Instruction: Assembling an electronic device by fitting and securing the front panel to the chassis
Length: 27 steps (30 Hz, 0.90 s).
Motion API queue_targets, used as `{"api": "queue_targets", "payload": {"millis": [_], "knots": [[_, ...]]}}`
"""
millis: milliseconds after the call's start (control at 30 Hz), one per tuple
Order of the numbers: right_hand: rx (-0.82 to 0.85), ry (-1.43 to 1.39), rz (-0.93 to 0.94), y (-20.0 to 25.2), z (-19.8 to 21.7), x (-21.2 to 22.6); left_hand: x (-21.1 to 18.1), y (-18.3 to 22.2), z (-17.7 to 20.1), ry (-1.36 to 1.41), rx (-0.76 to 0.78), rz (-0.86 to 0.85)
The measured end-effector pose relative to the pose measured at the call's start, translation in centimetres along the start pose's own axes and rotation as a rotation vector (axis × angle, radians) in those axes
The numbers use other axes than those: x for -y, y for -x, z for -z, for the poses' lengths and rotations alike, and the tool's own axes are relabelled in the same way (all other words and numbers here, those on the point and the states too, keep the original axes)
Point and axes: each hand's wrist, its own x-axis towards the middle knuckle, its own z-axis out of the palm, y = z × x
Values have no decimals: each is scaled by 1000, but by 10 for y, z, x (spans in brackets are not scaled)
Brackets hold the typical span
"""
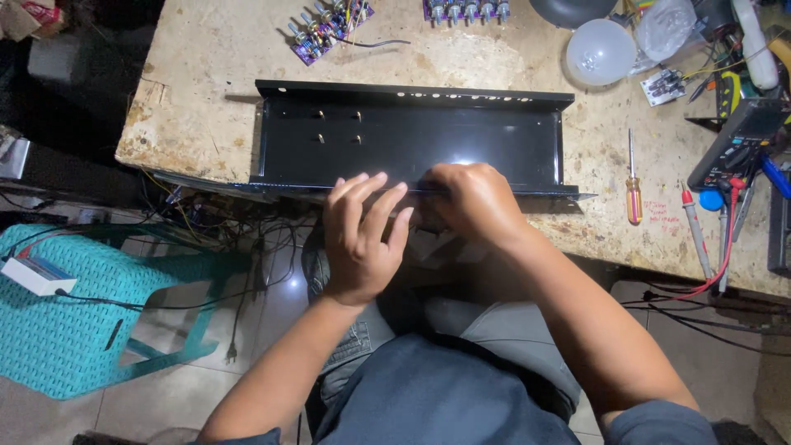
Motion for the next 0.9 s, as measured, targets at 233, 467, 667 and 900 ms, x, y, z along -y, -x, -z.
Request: {"api": "queue_targets", "payload": {"millis": [233,467,667,900], "knots": [[304,-206,-109,-54,108,36,10,4,13,27,-129,79],[490,-211,-211,-120,164,34,45,-78,5,-164,89,-196],[48,-119,19,-145,132,-12,74,-134,-21,-117,-26,-322],[-232,14,448,-124,114,-33,90,-167,-36,13,-47,-346]]}}
